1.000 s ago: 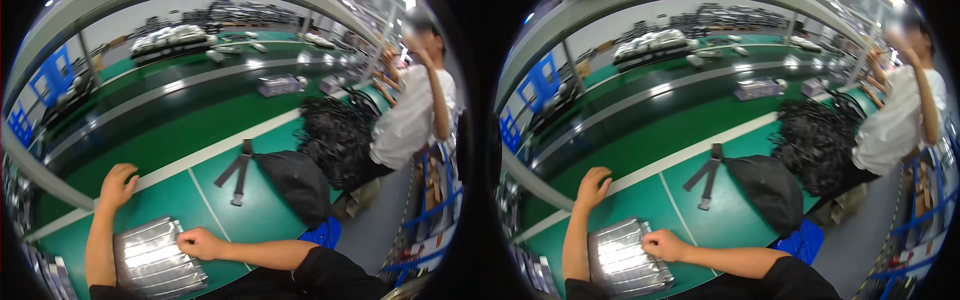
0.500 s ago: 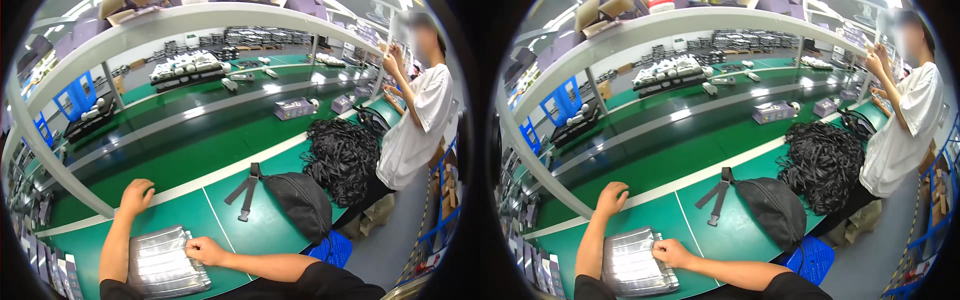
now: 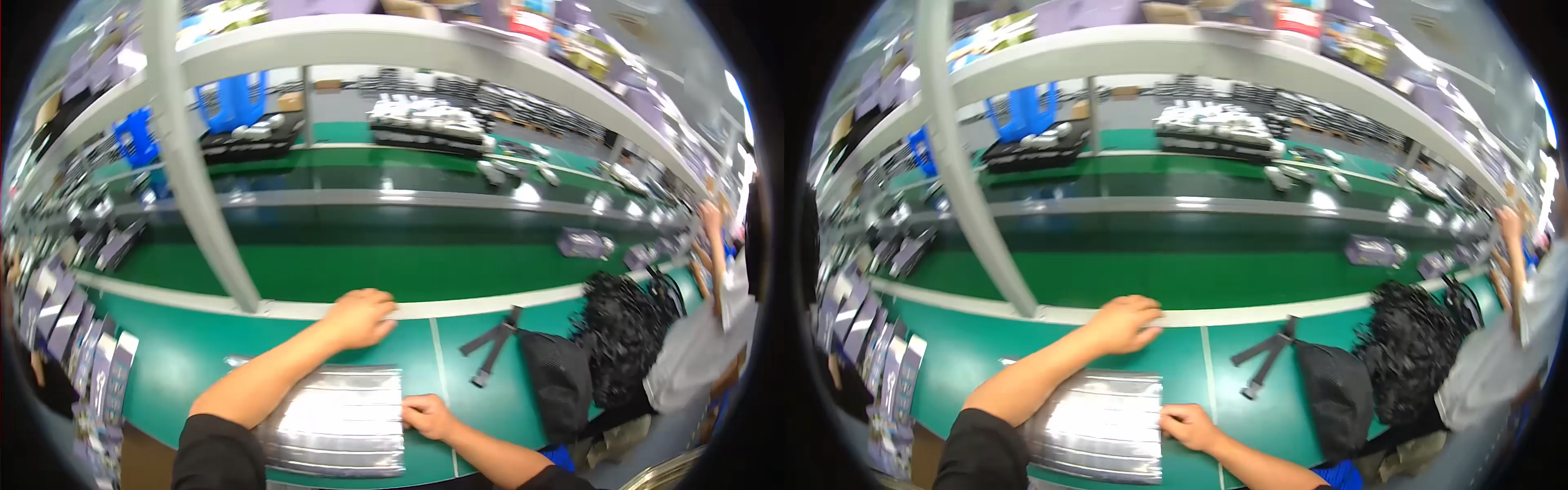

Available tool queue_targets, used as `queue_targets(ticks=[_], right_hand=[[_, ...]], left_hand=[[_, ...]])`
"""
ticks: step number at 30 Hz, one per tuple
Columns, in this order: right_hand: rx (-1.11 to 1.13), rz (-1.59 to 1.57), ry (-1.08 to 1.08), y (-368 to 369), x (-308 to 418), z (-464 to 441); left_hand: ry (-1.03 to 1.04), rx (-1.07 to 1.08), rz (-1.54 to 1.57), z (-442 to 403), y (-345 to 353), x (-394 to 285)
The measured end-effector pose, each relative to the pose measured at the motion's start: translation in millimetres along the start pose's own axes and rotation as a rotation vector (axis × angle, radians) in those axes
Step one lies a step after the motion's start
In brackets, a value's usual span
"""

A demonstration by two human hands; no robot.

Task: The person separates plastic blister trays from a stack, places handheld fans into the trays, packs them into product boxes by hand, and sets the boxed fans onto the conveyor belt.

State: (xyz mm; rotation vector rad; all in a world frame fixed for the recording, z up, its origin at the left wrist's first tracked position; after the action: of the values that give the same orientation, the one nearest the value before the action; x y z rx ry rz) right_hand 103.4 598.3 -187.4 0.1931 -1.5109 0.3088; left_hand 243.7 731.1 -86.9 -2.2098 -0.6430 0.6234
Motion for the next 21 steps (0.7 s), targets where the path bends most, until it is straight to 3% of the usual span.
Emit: queue_targets(ticks=[3,7,13,18,21], right_hand=[[0.001,0.018,0.046,-10,-11,4],[0.048,0.003,-0.093,-23,-13,3],[0.0,-0.108,-0.006,-24,-14,5],[0.042,-0.227,0.035,-13,-3,4],[0.033,-0.254,0.05,-13,-5,6]], left_hand=[[-0.075,0.094,-0.095,3,12,8],[-0.205,0.19,-0.147,6,16,24],[-0.241,0.299,-0.057,14,31,28],[-0.22,0.317,-0.025,11,30,23],[-0.184,0.223,-0.01,9,21,23]])
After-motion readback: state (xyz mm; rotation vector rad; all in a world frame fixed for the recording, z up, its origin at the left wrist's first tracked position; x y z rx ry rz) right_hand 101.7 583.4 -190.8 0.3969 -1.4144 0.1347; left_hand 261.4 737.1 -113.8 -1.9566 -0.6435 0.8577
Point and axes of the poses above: each hand's wrist, its own z-axis away from the middle knuckle, its own y-axis out of the palm, x = y × z, the point moved 7 cm from there along -z, towards the middle knuckle, and after that the axes turned 13 degrees about -x, right-handed, at the moved point
